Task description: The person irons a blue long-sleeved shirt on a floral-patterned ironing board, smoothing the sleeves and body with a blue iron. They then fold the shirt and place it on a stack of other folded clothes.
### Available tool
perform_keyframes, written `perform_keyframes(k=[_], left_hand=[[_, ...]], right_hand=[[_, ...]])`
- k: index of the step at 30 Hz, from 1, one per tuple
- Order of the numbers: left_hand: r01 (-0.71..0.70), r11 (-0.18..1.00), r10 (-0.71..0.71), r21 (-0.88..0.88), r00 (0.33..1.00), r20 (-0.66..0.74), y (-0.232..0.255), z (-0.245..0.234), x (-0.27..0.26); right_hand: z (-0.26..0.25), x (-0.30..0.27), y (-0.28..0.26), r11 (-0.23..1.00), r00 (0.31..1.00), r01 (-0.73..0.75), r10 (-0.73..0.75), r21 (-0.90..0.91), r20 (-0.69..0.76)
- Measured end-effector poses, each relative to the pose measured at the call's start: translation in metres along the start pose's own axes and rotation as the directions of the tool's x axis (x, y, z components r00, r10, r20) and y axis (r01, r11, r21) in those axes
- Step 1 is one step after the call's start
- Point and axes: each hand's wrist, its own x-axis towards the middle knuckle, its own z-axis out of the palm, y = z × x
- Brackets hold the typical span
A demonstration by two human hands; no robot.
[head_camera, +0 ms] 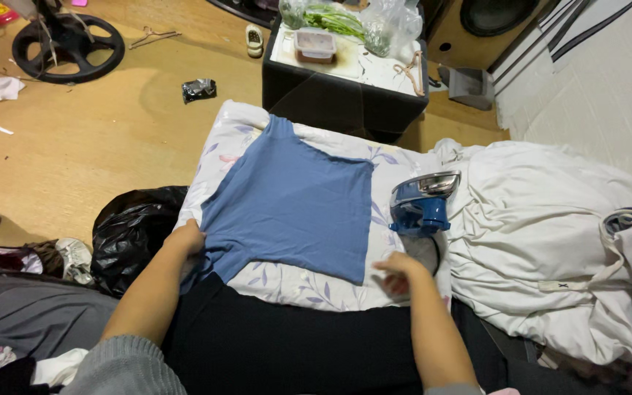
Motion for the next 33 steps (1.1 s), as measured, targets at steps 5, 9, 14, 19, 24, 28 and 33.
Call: perform_keyframes(k=[5, 9, 14, 19, 24, 28, 33], left_hand=[[0.040, 0.997, -0.044, 0.066, 0.997, 0.059, 0.008, -0.018, 0.007], [0.162, 0.983, -0.165, -0.082, 0.986, -0.029, 0.027, -0.027, 0.005], [0.171, 0.952, -0.233, -0.255, 0.942, -0.240, 0.045, -0.021, -0.002], [0.043, 0.984, -0.099, -0.175, 0.940, -0.328, 0.042, -0.012, 0.010], [0.036, 0.958, -0.137, -0.286, 0.929, -0.345, 0.031, -0.009, 0.016], [0.121, 0.932, -0.212, -0.342, 0.946, -0.244, 0.027, -0.015, 0.018], [0.100, 0.970, -0.164, -0.223, 0.942, -0.292, 0.027, -0.008, 0.024]], right_hand=[[-0.038, -0.012, 0.032, 0.969, 0.955, 0.098, -0.028, 0.228, -0.294], [-0.046, 0.004, 0.022, 0.948, 0.819, 0.266, -0.128, 0.173, -0.560], [-0.049, 0.027, 0.004, 0.634, 0.364, 0.759, -0.230, 0.144, -0.902], [-0.060, 0.032, -0.030, 0.364, 0.178, 0.923, -0.122, 0.123, -0.976], [-0.076, -0.001, -0.073, 0.251, 0.156, 0.956, 0.006, 0.153, -0.988], [-0.079, -0.061, -0.083, 0.560, -0.147, 0.797, -0.180, -0.224, -0.973], [-0.072, -0.133, -0.099, 0.603, 0.060, 0.719, -0.550, -0.346, -0.833]])
